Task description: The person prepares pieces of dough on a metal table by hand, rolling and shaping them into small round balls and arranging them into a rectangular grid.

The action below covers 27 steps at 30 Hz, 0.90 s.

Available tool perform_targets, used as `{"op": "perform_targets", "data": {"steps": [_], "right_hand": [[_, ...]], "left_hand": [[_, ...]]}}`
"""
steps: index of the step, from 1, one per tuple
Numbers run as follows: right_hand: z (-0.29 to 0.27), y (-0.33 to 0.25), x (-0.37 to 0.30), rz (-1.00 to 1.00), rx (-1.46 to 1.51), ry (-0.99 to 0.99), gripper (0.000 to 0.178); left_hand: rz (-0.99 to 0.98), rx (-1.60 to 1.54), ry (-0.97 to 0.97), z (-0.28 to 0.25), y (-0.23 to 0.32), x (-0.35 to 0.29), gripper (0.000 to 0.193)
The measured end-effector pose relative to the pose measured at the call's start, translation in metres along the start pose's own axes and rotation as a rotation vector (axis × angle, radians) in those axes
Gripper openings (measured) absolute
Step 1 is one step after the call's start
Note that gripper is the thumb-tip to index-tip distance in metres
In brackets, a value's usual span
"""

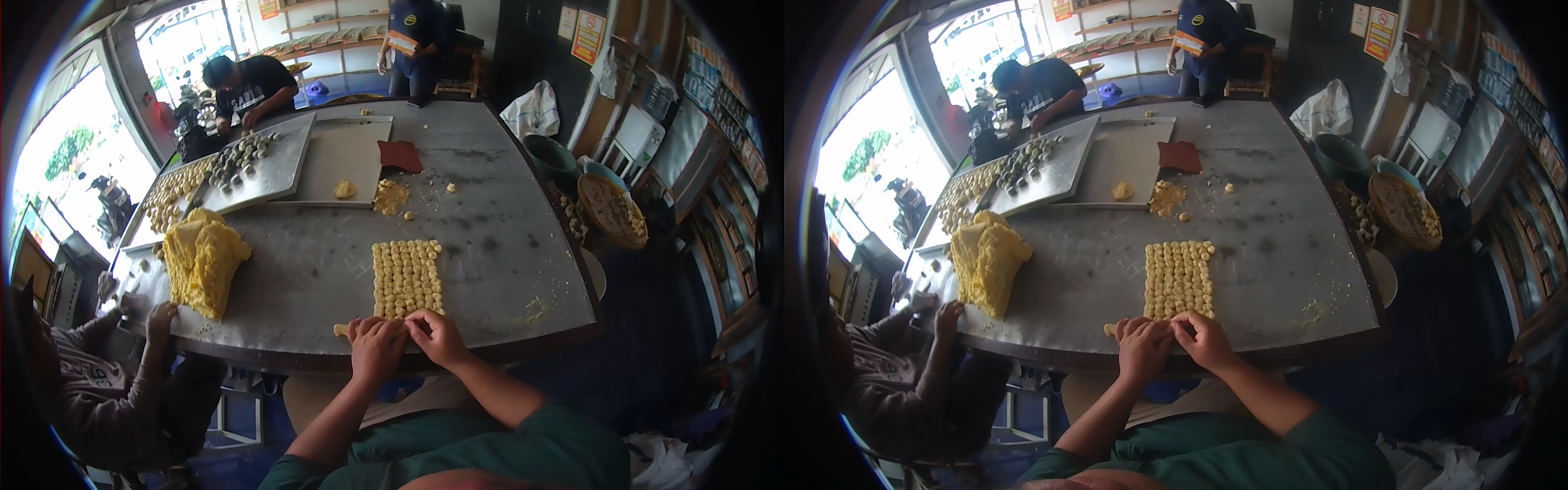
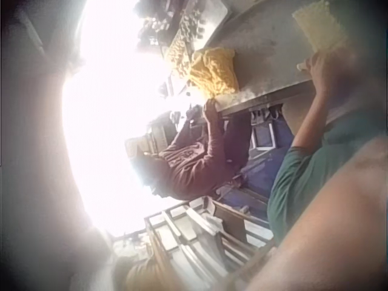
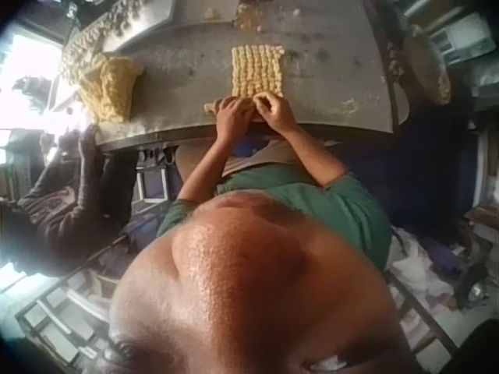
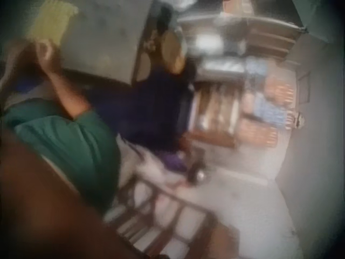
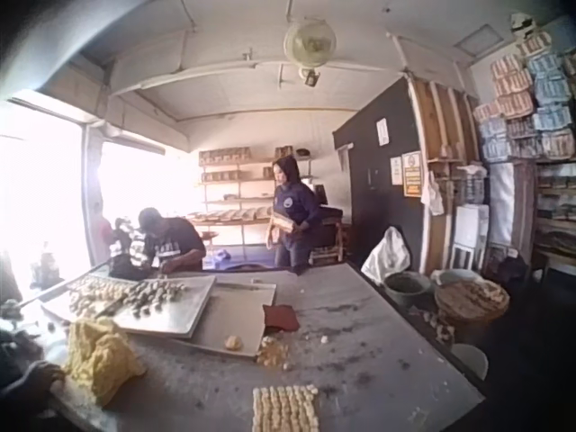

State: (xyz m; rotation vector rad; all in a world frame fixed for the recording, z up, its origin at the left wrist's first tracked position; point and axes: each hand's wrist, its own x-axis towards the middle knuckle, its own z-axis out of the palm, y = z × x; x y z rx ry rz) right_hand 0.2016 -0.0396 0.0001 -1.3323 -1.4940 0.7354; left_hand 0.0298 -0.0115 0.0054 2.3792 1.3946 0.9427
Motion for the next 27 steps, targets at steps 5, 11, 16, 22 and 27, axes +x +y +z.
{"op": "perform_targets", "data": {"steps": [5,11,16,22,27], "right_hand": [[0.0,-0.005,0.002,-0.169,-0.071,-0.055,0.026],[-0.004,0.0,-0.004,-0.12,-0.143,0.024,0.02],[0.001,-0.003,-0.007,-0.18,-0.119,0.081,0.016],[-0.005,0.032,0.016,-0.031,-0.01,0.254,0.02],[-0.067,0.055,0.089,-0.121,-0.431,0.407,0.018]], "left_hand": [[0.021,0.019,0.023,-0.001,-0.002,-0.005,0.024],[0.055,-0.059,0.009,0.003,-0.001,0.0,0.017],[0.119,-0.124,0.089,-0.004,-0.004,-0.005,0.011],[0.13,-0.121,0.148,-0.003,-0.002,-0.002,0.01],[0.124,-0.083,0.054,0.004,0.001,-0.002,0.011]]}}
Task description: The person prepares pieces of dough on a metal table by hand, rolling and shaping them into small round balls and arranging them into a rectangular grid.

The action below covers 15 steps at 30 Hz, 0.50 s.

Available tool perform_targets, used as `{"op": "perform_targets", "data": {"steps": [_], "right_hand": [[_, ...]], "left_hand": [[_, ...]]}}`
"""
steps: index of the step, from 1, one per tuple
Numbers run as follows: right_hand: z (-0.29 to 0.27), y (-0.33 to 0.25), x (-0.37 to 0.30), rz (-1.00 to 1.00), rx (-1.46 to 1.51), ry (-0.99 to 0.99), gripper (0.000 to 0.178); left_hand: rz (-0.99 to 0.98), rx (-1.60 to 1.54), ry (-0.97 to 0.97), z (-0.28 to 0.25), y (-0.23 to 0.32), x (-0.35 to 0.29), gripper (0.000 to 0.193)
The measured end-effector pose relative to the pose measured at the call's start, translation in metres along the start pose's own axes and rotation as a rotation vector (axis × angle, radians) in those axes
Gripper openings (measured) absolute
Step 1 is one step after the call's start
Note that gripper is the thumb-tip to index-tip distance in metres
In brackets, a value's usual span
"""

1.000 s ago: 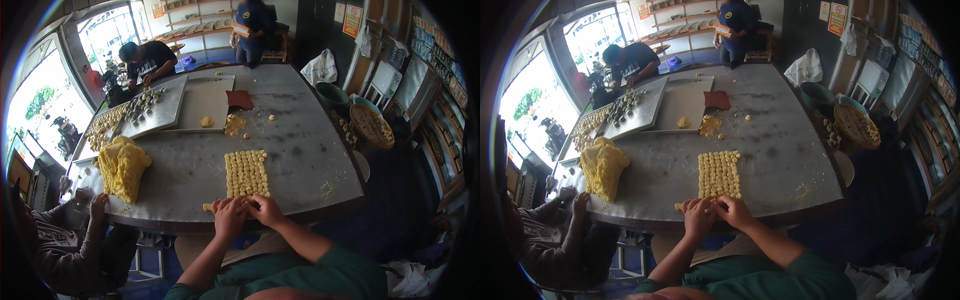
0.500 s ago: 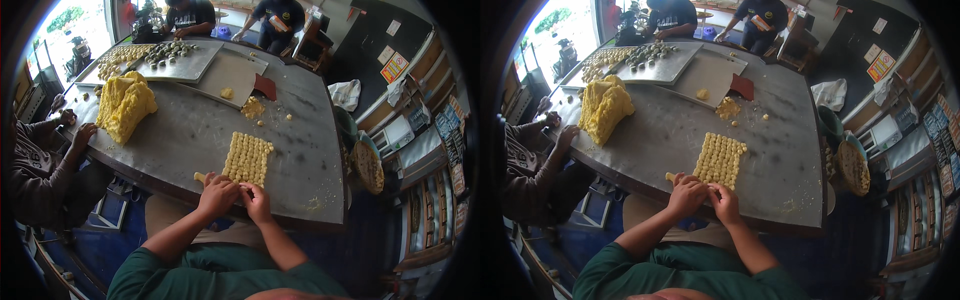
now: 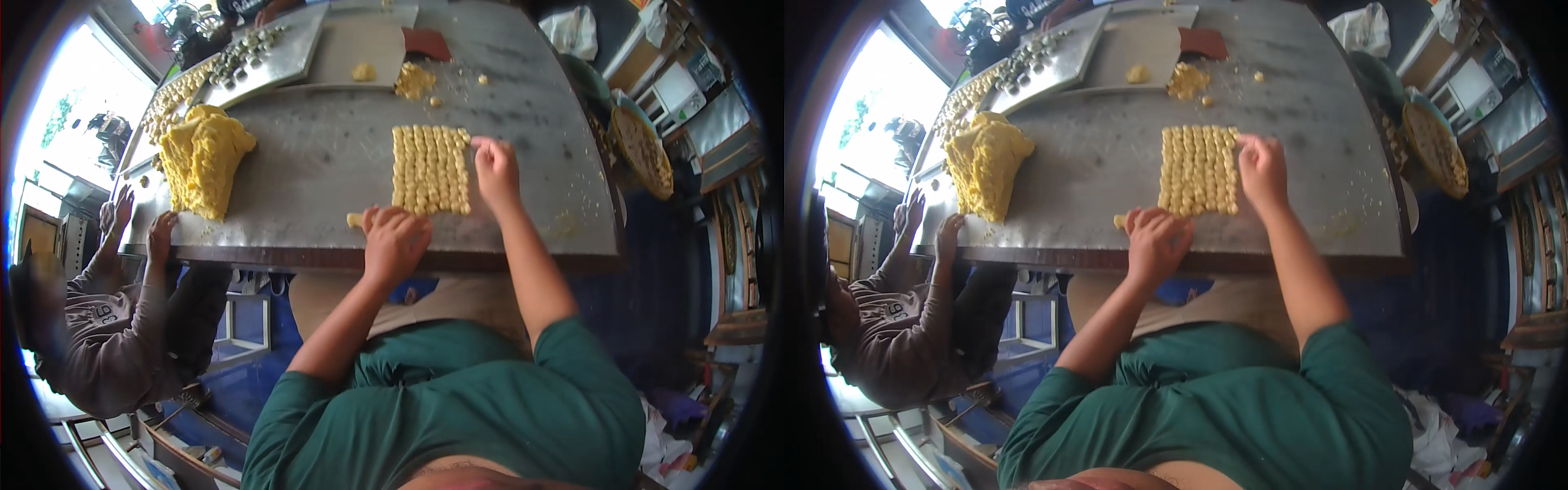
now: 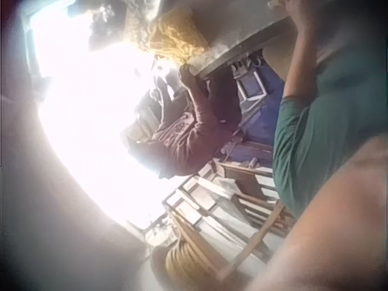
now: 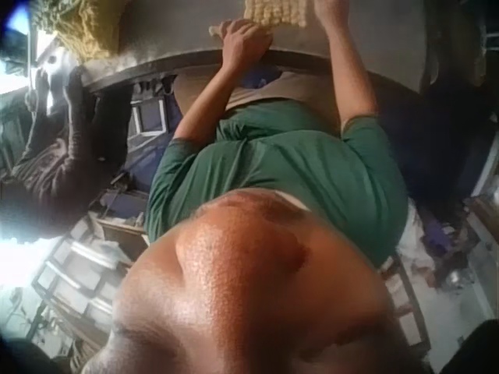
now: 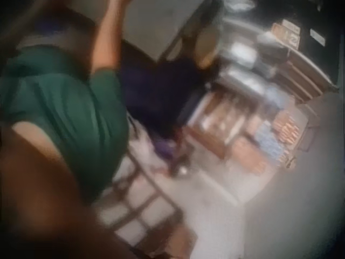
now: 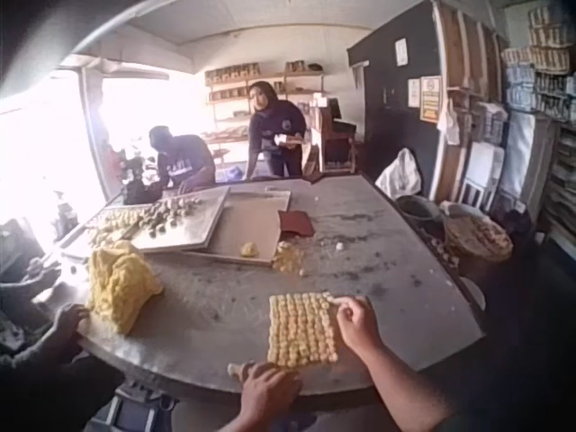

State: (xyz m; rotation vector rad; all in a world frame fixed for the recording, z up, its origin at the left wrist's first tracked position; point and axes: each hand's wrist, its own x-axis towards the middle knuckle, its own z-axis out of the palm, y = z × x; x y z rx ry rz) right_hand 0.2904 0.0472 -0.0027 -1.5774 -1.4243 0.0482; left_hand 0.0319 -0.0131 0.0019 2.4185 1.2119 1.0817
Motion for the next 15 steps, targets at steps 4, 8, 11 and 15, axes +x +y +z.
{"op": "perform_targets", "data": {"steps": [4,8,11,15], "right_hand": [[0.013,0.029,0.017,0.157,-0.138,-0.025,0.028],[0.028,0.026,0.009,0.185,-0.108,-0.052,0.021],[0.036,0.046,0.017,-0.002,-0.348,-0.162,0.015],[0.032,0.025,0.01,-0.117,-0.41,-0.155,0.017]], "left_hand": [[0.02,-0.029,0.051,0.001,-0.002,0.002,0.012],[0.003,-0.001,0.026,-0.003,-0.004,0.001,0.012],[0.033,-0.011,0.035,-0.003,-0.002,0.002,0.011],[0.004,-0.005,0.052,-0.005,-0.005,0.003,0.011]]}}
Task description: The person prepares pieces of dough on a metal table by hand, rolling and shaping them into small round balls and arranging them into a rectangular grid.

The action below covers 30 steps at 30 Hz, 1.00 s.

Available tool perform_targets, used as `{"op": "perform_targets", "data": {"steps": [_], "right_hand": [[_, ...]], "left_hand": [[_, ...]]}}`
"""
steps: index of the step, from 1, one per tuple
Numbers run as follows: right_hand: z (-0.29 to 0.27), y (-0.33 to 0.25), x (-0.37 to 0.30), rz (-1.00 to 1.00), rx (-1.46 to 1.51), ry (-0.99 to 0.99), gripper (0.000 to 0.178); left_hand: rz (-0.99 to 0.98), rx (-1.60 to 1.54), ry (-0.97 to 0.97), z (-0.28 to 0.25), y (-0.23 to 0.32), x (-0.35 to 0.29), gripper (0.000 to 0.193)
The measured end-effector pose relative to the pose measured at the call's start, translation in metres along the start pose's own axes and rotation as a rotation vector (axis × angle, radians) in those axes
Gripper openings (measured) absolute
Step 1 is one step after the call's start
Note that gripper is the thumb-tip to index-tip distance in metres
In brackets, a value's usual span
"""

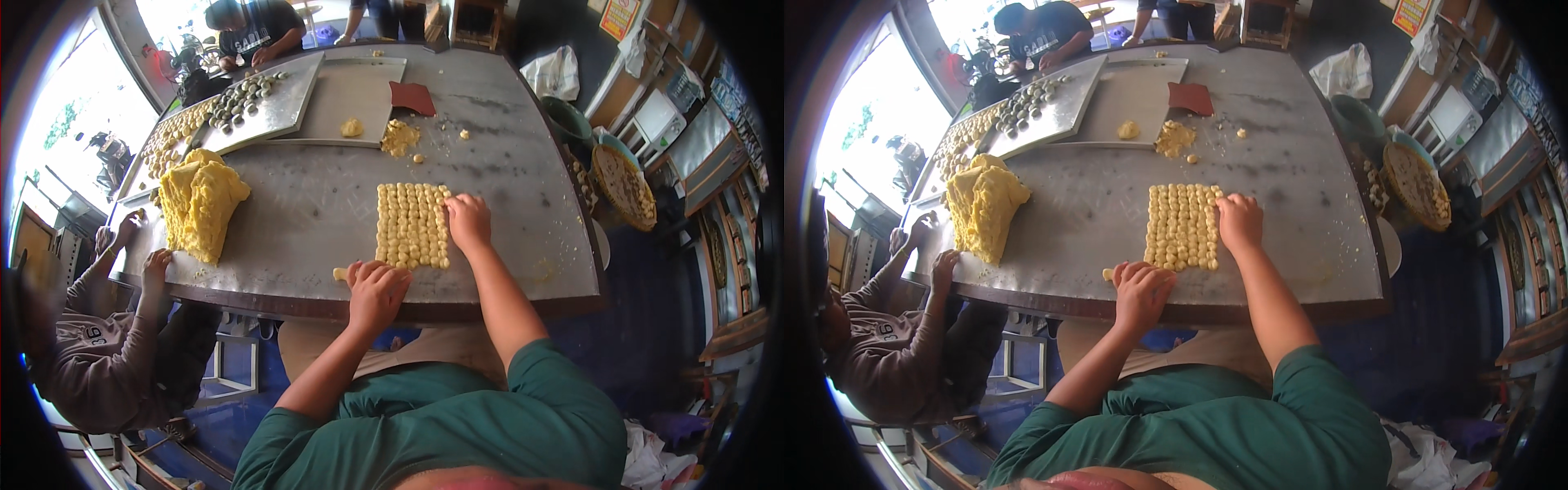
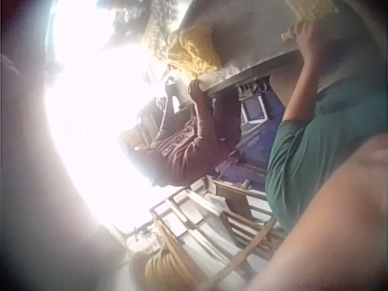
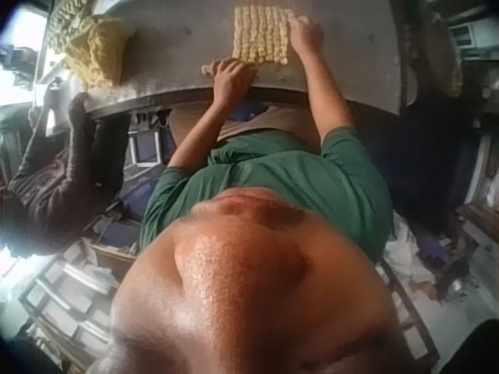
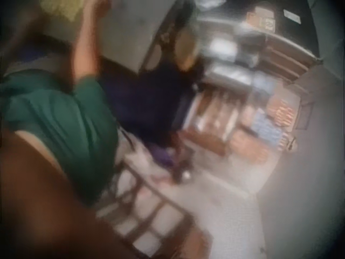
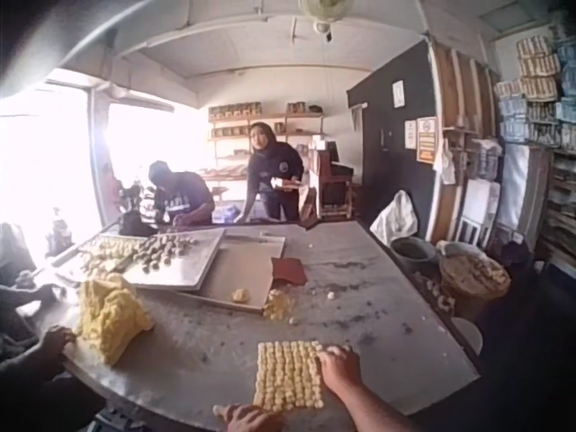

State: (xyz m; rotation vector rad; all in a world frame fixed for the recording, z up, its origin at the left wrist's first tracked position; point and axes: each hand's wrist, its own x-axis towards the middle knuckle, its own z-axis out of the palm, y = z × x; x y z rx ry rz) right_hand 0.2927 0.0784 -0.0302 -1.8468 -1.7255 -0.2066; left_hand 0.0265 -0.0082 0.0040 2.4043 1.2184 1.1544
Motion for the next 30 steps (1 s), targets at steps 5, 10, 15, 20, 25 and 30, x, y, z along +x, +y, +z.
{"op": "perform_targets", "data": {"steps": [5,10,15,20,25,30], "right_hand": [[-0.006,0.012,-0.006,0.113,0.175,0.058,0.034],[0.0,0.001,-0.003,0.379,0.353,0.136,0.05],[-0.063,-0.084,0.024,0.206,0.716,-0.17,0.053],[-0.079,-0.102,-0.014,0.074,0.738,-0.412,0.043],[-0.06,-0.1,-0.087,0.141,0.855,-0.397,0.03],[-0.05,-0.102,-0.1,0.237,0.91,-0.325,0.021]], "left_hand": [[0.012,-0.015,-0.023,0.003,0.006,0.003,0.011],[0.032,0.001,-0.015,0.006,0.0,0.001,0.012],[-0.019,0.016,-0.058,-0.002,0.003,0.0,0.013],[-0.246,-0.139,0.089,-0.003,0.002,0.006,0.042],[-0.158,-0.086,-0.066,-0.001,-0.004,0.005,0.056],[-0.176,0.001,-0.1,-0.004,0.006,0.008,0.046]]}}
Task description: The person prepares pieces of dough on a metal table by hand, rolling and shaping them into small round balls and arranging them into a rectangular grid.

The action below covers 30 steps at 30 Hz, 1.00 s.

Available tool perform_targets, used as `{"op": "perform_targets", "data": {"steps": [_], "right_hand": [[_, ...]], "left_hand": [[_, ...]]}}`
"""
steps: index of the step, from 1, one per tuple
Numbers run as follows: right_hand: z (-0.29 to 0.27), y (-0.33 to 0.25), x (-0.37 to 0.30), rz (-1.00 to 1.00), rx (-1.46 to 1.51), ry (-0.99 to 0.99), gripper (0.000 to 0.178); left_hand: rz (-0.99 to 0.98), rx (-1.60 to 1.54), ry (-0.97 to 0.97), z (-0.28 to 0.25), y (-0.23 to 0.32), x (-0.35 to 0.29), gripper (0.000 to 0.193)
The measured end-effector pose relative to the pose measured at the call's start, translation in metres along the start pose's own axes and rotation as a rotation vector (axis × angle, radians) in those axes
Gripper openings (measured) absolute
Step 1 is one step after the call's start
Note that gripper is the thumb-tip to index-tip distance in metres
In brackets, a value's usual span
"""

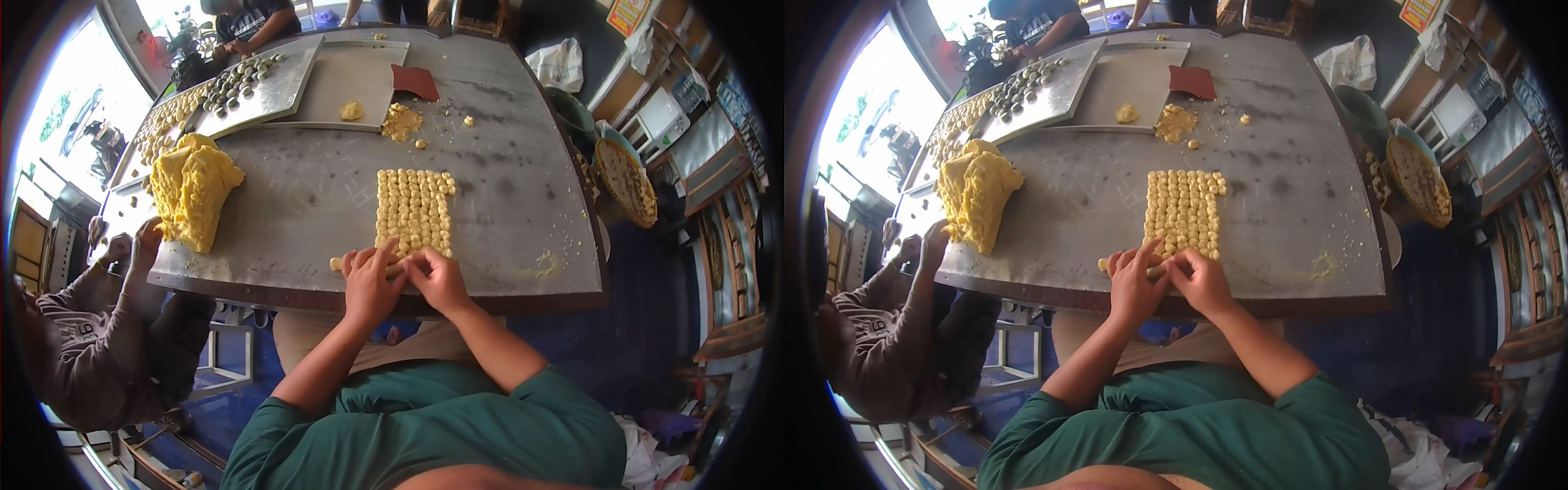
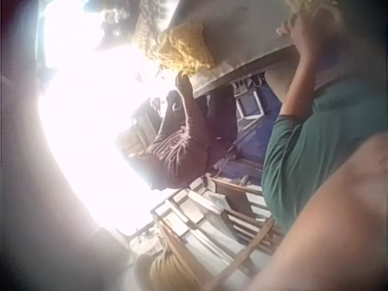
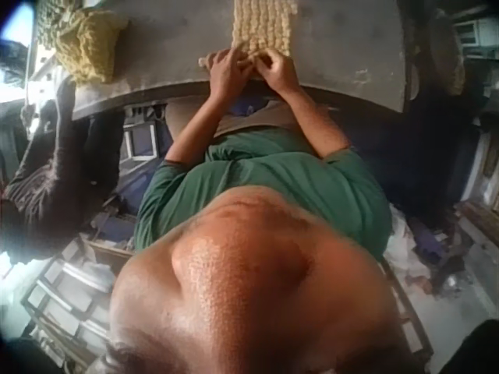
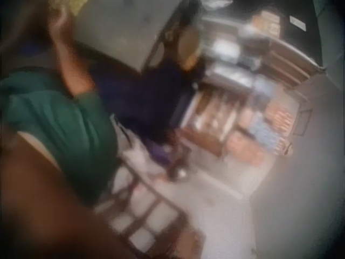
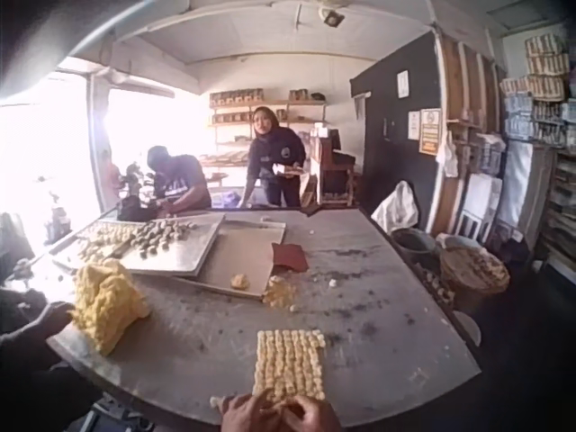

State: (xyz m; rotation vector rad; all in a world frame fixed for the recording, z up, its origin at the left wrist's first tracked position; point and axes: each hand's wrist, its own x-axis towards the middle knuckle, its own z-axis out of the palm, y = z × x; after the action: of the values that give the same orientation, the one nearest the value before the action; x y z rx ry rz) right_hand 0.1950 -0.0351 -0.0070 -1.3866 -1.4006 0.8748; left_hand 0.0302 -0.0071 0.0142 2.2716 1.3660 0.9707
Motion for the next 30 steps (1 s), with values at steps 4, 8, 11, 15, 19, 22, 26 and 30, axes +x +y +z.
{"op": "perform_targets", "data": {"steps": [4,8,11,15,19,22,26,30], "right_hand": [[0.0,0.0,0.004,-0.099,0.082,0.123,0.022],[-0.006,-0.006,0.0,-0.142,-0.17,-0.022,0.029],[-0.004,-0.009,-0.003,-0.178,-0.112,0.0,0.026],[-0.004,-0.005,0.0,-0.309,-0.102,0.095,0.02],[0.0,-0.004,-0.01,-0.338,-0.113,0.162,0.02],[0.0,-0.001,-0.004,-0.102,-0.016,0.15,0.022],[-0.035,0.003,0.037,-0.11,-0.173,0.308,0.025],[-0.073,0.049,0.089,-0.113,-0.658,0.412,0.029]], "left_hand": [[0.037,0.061,0.027,0.005,-0.008,0.0,0.03],[0.083,0.019,0.05,0.007,-0.009,-0.003,0.023],[0.103,0.089,0.042,0.007,-0.009,-0.01,0.023],[0.146,0.044,0.109,0.011,-0.01,-0.007,0.019],[0.192,-0.045,0.179,0.011,-0.014,-0.011,0.016],[0.232,-0.078,0.223,0.005,-0.016,-0.013,0.017],[0.186,-0.047,0.197,0.006,-0.009,-0.011,0.015],[0.149,-0.019,0.093,0.008,-0.005,-0.012,0.016]]}}
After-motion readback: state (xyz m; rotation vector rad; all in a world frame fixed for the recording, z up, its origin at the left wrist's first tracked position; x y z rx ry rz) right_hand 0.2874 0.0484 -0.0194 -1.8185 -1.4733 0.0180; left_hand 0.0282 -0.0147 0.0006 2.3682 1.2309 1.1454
